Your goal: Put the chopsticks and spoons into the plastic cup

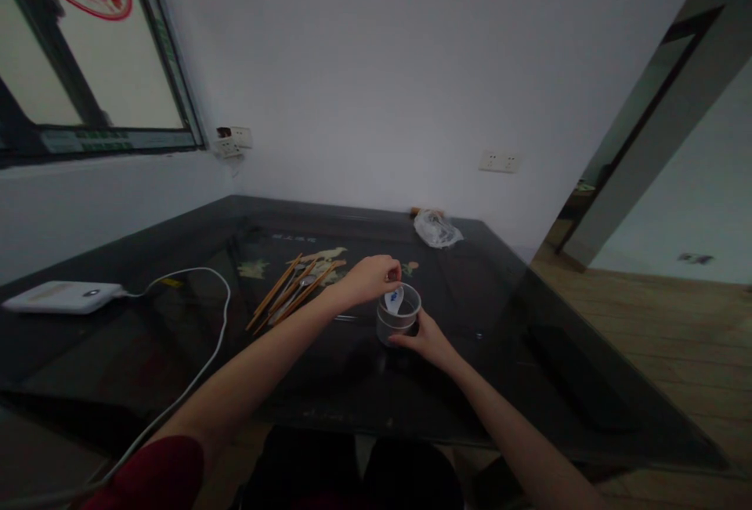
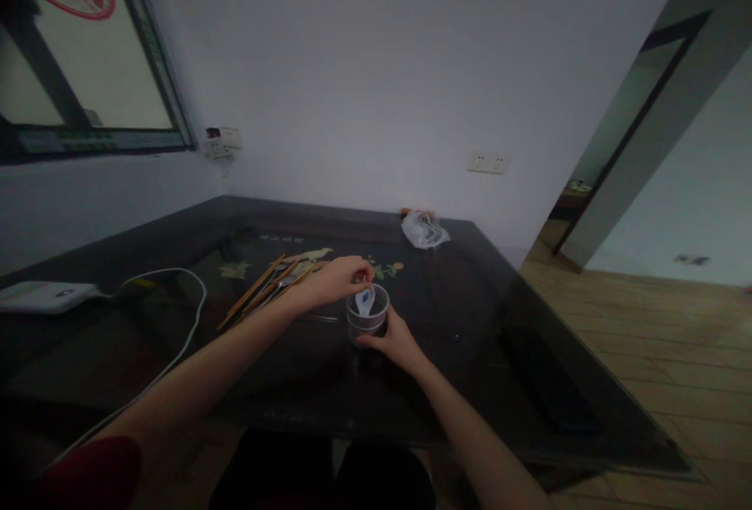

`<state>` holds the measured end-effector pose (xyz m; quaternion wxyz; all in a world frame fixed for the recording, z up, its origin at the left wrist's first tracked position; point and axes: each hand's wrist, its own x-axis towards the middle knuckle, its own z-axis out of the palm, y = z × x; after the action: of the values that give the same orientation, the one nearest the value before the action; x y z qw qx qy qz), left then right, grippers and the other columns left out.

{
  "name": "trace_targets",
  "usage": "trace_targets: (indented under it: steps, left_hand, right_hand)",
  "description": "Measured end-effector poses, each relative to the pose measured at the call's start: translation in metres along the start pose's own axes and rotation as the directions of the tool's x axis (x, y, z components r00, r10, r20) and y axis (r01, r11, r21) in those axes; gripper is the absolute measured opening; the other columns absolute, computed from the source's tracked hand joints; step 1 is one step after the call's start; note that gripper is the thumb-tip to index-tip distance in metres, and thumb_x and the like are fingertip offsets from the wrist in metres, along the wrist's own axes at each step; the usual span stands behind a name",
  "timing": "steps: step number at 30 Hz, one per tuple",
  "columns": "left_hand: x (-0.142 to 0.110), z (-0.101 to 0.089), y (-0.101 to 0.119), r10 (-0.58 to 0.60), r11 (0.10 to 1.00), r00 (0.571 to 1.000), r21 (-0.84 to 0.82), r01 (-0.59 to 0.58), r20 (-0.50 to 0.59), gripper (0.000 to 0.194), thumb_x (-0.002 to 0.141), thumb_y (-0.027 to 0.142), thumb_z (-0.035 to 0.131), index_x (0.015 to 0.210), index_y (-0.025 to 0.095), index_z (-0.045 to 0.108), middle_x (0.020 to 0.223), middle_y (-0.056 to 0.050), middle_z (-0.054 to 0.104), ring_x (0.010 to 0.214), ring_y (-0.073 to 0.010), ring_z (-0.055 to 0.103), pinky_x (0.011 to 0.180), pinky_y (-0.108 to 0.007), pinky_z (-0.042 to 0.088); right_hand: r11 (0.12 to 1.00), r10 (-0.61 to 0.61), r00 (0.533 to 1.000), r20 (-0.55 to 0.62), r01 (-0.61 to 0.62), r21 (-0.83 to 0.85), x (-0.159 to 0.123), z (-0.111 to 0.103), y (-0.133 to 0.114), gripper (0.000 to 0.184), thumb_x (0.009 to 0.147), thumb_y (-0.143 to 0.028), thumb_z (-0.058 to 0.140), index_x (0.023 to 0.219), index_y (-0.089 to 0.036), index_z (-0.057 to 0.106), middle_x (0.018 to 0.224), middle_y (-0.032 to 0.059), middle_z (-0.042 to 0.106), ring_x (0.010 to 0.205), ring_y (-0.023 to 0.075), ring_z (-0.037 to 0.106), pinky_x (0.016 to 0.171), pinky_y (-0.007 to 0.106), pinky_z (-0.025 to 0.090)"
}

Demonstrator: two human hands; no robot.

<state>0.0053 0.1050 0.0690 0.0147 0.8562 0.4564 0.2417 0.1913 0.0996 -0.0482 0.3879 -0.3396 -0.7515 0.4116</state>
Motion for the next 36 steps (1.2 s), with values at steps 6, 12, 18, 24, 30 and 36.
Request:
trace_targets:
  steps: [6,12,18,24,30,36]
  left_hand:
    - [0.006,0.003,0.005,-0.012,0.947,0.996,0.322,-0.019,0.094,0.017,0.078,0.033,0.064,0.085,0.019,0.058,0.088,-0.003,0.064,0.084,-0.0188,0.059,0.07,-0.028,0.038]
    - [0.001,0.003,0.01,0.011,0.906,0.997,0.421,-0.04,0.071,0.016,0.081,0.033,0.062,0.087,0.019,0.057,0.093,-0.007,0.065,0.09,-0.0219,0.059,0.074,-0.031,0.037]
    - [-0.005,0.005,0.009,0.038,0.911,0.999,0.411,-0.035,0.001,0.012,0.085,0.029,0.056,0.09,0.019,0.059,0.094,-0.008,0.066,0.094,-0.0225,0.059,0.079,-0.033,0.036]
    - [-0.015,-0.019,0.004,-0.098,0.98,0.99,0.161,0.114,-0.105,0.015,0.085,0.033,0.055,0.084,0.019,0.058,0.08,-0.005,0.067,0.076,-0.0178,0.062,0.068,-0.028,0.04]
    - [-0.037,-0.052,-0.048,-0.348,0.916,0.829,-0.347,0.201,-0.439,0.022,0.081,0.038,0.056,0.079,0.016,0.057,0.077,-0.003,0.067,0.072,-0.0143,0.061,0.066,-0.024,0.046]
    - [-0.091,-0.058,-0.162,-0.719,0.666,0.59,-0.605,0.436,-0.367,0.029,0.072,0.04,0.059,0.083,0.013,0.059,0.07,-0.002,0.065,0.063,-0.0134,0.059,0.058,-0.022,0.046]
  right_hand:
    - [1.0,0.013,1.0,-0.002,-0.013,0.023,0.0,0.0,0.0,0.08,0.058,-0.032,0.081,0.127,-0.019,0.044,0.126,0.0115,0.057,0.116,0.0264,0.053,0.102,0.044,0.038]
    - [1.0,0.011,1.0,0.001,-0.011,0.021,0.001,0.0,-0.007,0.081,0.057,-0.032,0.081,0.128,-0.019,0.045,0.125,0.0115,0.057,0.116,0.0265,0.054,0.101,0.043,0.039]
    - [1.0,0.009,1.0,-0.009,-0.009,0.01,0.001,0.001,-0.006,0.08,0.056,-0.032,0.081,0.126,-0.018,0.046,0.125,0.0126,0.057,0.116,0.0267,0.053,0.102,0.043,0.038]
    - [0.999,0.033,0.999,0.002,-0.033,0.043,0.001,0.001,-0.001,0.078,0.057,-0.031,0.081,0.125,-0.019,0.046,0.124,0.0115,0.058,0.114,0.026,0.055,0.101,0.044,0.039]
    - [0.998,0.05,0.999,0.003,-0.05,0.034,-0.001,0.0,-0.005,0.076,0.057,-0.032,0.081,0.124,-0.018,0.046,0.123,0.0121,0.059,0.115,0.0258,0.055,0.101,0.043,0.039]
    - [0.996,0.086,0.996,-0.016,-0.086,0.0,-0.002,-0.001,-0.013,0.07,0.058,-0.032,0.079,0.119,-0.017,0.049,0.12,0.0115,0.06,0.113,0.0263,0.056,0.1,0.043,0.039]
